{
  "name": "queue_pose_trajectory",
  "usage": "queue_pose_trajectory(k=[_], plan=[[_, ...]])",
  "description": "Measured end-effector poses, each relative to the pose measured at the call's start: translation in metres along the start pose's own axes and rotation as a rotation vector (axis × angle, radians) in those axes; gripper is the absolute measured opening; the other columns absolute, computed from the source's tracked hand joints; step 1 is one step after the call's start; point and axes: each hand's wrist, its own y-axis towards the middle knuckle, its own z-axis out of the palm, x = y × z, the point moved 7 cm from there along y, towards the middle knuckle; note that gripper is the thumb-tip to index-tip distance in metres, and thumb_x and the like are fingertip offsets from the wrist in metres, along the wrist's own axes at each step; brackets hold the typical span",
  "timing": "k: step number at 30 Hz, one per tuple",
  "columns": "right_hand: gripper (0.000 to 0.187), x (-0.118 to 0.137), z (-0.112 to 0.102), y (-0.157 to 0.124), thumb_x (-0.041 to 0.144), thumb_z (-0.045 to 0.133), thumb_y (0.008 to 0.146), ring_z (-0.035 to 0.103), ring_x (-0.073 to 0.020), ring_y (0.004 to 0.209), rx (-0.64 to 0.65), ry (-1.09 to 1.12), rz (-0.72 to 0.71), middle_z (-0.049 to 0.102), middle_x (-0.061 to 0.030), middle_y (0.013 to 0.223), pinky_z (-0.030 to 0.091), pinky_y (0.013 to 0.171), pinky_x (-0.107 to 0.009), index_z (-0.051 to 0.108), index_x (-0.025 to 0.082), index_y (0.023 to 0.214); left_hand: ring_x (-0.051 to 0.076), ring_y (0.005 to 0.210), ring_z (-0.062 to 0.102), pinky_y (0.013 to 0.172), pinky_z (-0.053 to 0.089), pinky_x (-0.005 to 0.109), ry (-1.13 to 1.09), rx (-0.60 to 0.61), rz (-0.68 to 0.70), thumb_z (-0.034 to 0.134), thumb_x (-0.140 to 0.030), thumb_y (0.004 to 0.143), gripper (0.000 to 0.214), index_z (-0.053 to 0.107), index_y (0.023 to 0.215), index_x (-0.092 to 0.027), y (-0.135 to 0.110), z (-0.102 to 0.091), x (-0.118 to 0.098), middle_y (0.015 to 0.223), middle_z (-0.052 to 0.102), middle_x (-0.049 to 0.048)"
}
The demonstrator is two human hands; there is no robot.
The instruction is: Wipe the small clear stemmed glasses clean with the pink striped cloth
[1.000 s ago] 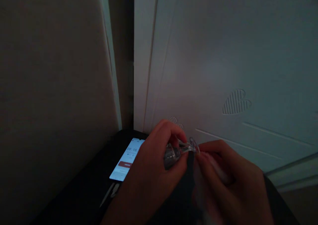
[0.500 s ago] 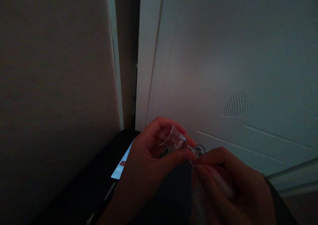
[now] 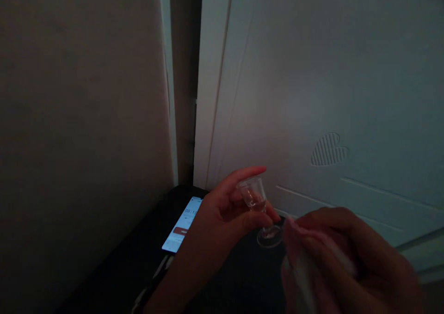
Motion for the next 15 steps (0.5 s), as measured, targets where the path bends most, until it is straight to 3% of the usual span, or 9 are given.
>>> queue_pose_trajectory(k=[5,10,15], plan=[[0.005,0.008,-0.003,-0.004,0.025,0.064,0.073,0.057,-0.0096,0.047,-0.067,0.052,-0.062,0.064,0.0063,0.060,0.040,0.041,-0.017,0.066,0.029,0.075,0.009,0.062,0.063,0.057,0.048,0.016,0.036,-0.020,-0.033,0.073,-0.002,0.064,0.038,0.054,0.088,-0.026,-0.003,0.002,0.006,0.067,0.070,-0.0091],[0.005,0.012,-0.011,-0.006,0.024,0.063,0.075,0.051,-0.0089,0.047,-0.204,0.124,-0.074,0.061,0.0054,0.060,0.037,0.040,-0.016,0.065,0.029,0.074,0.007,0.066,0.062,0.063,0.047,0.014,0.227,-0.011,0.032,0.079,-0.007,0.059,0.045,0.065,0.092,-0.033,-0.005,0.009,0.005,0.066,0.067,-0.0120],[0.003,0.012,-0.005,-0.005,0.025,0.067,0.072,0.054,-0.0091,0.051,-0.122,0.193,-0.100,0.062,0.0054,0.061,0.040,0.043,-0.016,0.065,0.028,0.072,0.010,0.075,0.061,0.074,0.046,0.018,0.369,-0.013,0.132,0.076,-0.018,0.067,0.042,0.067,0.100,-0.042,-0.010,0.013,0.000,0.076,0.066,-0.0103]])
